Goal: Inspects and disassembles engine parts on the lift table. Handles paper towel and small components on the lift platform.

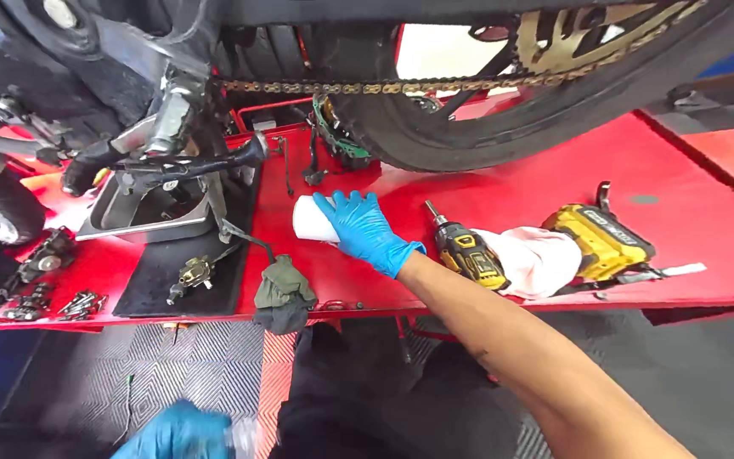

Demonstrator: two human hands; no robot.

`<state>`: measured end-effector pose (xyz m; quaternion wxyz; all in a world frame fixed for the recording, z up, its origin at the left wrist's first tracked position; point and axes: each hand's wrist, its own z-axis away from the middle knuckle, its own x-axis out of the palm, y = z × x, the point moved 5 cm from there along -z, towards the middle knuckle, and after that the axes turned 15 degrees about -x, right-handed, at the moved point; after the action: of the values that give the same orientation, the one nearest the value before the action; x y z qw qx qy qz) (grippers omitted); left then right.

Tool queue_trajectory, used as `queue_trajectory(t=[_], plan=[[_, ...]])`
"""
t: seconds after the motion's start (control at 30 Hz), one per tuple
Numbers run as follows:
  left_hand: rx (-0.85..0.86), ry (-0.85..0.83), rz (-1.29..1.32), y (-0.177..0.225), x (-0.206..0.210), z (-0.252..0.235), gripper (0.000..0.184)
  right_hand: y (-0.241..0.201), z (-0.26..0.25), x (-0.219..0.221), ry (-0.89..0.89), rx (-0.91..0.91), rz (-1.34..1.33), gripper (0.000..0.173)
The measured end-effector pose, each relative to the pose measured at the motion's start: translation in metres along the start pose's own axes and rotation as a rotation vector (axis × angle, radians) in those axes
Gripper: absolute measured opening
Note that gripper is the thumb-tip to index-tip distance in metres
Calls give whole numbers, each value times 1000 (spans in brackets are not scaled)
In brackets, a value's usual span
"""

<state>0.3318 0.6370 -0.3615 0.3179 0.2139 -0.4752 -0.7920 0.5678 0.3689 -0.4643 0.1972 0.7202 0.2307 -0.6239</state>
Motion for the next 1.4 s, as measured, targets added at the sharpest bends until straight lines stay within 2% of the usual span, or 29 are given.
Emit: queue_trajectory(t=[0.07,0.13,0.2,0.27,0.33,0.4,0.47,0.57,0.63,0.67,0.77,0.83,0.87,0.9,0.97,1.03,1.07,1.13,1.2,1.3,1.4], plan=[[-11,308,358,-35,-13,-17,37,-5,5,-8,11,-22,-54,112],[27,400,601,-58,-24,-48,48,-21,11,-30,96,-72,-128,103],[52,350,689,-65,-27,-77,53,-48,31,-58,279,-154,-241,78],[118,236,708,-62,-18,-99,37,-92,64,-75,462,-277,-495,63],[169,148,687,-52,-5,-110,25,-138,85,-67,477,-435,-670,58],[249,78,676,-43,5,-116,19,-159,91,-45,492,-515,-599,56],[308,6,666,-44,14,-124,19,-154,95,-33,559,-507,-525,49],[355,-124,677,-52,33,-129,34,-132,109,-38,729,-384,-675,32],[343,-168,616,-54,47,-127,55,-107,121,-47,872,-187,-898,26],[332,-163,558,-55,51,-125,59,-91,126,-50,939,-74,-1016,25],[349,-100,489,-69,48,-125,46,-43,144,-36,1086,215,-1286,21],[353,-4,469,-77,40,-127,38,-22,154,-17,1148,369,-1291,8],[346,47,453,-80,37,-128,36,-14,158,-10,1123,424,-1162,17],[337,88,441,-80,35,-129,34,-8,163,-4,1026,455,-936,27],[320,148,413,-78,33,-130,30,-9,162,2,687,477,-429,44],[325,200,356,-78,31,-127,28,-19,151,21,416,417,-195,46],[333,224,328,-79,31,-126,27,-23,148,32,349,383,-159,44],[363,271,255,-82,29,-127,25,-23,148,39,346,350,-122,43],[404,334,155,-87,27,-128,24,-20,151,38,346,357,-116,49],[438,449,52,-99,17,-122,24,-20,150,41,306,354,-167,56],[471,566,0,-107,2,-114,24,-16,154,42,270,306,-250,53]])
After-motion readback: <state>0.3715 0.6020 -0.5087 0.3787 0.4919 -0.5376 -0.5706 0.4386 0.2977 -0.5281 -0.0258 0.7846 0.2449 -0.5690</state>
